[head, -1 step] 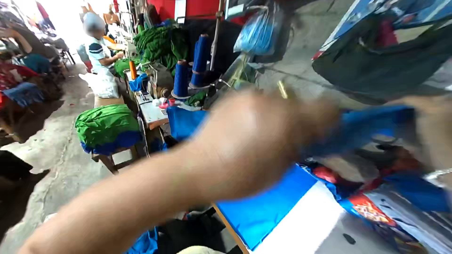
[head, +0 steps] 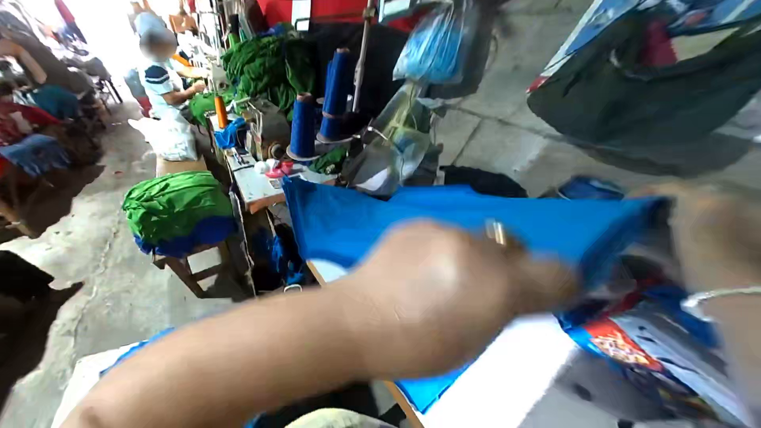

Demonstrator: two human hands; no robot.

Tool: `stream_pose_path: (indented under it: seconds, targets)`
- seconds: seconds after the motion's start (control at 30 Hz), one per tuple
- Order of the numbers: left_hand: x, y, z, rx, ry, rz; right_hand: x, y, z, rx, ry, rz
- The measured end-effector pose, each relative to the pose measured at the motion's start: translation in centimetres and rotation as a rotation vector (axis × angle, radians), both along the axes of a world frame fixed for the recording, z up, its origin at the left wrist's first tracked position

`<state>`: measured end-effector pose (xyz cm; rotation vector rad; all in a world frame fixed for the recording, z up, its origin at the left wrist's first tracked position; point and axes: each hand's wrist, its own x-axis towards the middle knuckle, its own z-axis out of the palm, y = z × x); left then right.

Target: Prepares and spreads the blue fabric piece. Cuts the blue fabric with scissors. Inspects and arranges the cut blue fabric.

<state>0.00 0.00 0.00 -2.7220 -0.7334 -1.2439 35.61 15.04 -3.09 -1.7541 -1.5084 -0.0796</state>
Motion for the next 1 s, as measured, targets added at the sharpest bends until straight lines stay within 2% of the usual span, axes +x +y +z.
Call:
stream_pose_path:
  seconds: [0.1,0.13,0.2,0.33,0.4,0.43,0.47,0.53,0.6,0.67,0.7,0.73,0.77,0.83,0.87,0.9,0.93,0.97,1.0]
  targets:
    - [5.6,-1.0,-11.3,-0.229,0.164,-0.156,-0.5,-3.6,-7.1,-0.545,-0.063,-0.133]
    - [6.8,-1.2,-14.4,-0.279,0.192,-0.165,-0.9,-4.4,-9.1,-0.656,-0.05,-0.118]
    - [7.9,-1.8,-18.3,-0.369,0.233,-0.177,-2.0,-6.8,-12.1,-0.815,0.084,-0.052]
    - [8.3,-3.0,-20.3,-0.352,0.246,-0.196,-4.6,-14.6,-13.3,-1.12,0.321,0.091]
    - [8.4,-2.9,-19.2,-0.328,0.255,-0.171,-4.1,-18.4,-14.2,-1.242,0.532,0.279]
    - [8.5,-2.9,-18.4,-0.326,0.287,-0.16,-3.8,-19.7,-14.8,-1.286,0.715,0.392]
    - [8.6,-2.9,-17.9,-0.324,0.308,-0.168,-4.1,-20.7,-15.4,-1.292,0.916,0.467]
    - [8.9,-2.8,-17.9,-0.313,0.314,-0.207,-6.2,-21.4,-15.4,-1.19,1.213,0.492]
    - [8.9,-2.8,-18.2,-0.28,0.248,-0.211,-8.4,-21.2,-15.0,-0.991,1.408,0.396]
    - [8.5,-2.7,-19.1,-0.173,0.036,-0.224,-9.8,-20.3,-14.5,-0.843,1.507,0.236]
    - [8.5,-2.6,-19.7,-0.139,-0.09,-0.246,-10.3,-19.6,-13.7,-0.784,1.478,0.168]
    - [8.5,-2.8,-20.0,-0.221,-0.166,-0.298,-10.5,-18.8,-12.8,-0.744,1.434,0.142]
    - [8.4,-3.2,-20.2,-0.434,-0.177,-0.371,-10.6,-18.0,-11.8,-0.719,1.396,0.14]
    - [8.4,-3.0,-20.3,-1.124,-0.115,-0.535,-10.6,-16.4,-9.9,-0.673,1.389,0.173]
    - [8.5,-2.1,-20.6,-1.436,-0.195,-0.549,-10.5,-15.8,-8.9,-0.649,1.396,0.219]
    - [8.5,-0.8,-20.7,-1.673,-0.374,-0.509,-10.3,-15.5,-7.9,-0.627,1.39,0.269]
    - [8.2,0.7,-20.6,-1.825,-0.63,-0.443,-10.0,-15.4,-7.1,-0.607,1.382,0.328]
    - [7.5,2.4,-20.4,-1.916,-0.933,-0.384,-9.5,-15.6,-6.5,-0.597,1.381,0.406]
    - [6.6,3.7,-20.8,-1.899,-1.21,-0.343,-8.8,-16.0,-5.9,-0.597,1.359,0.472]
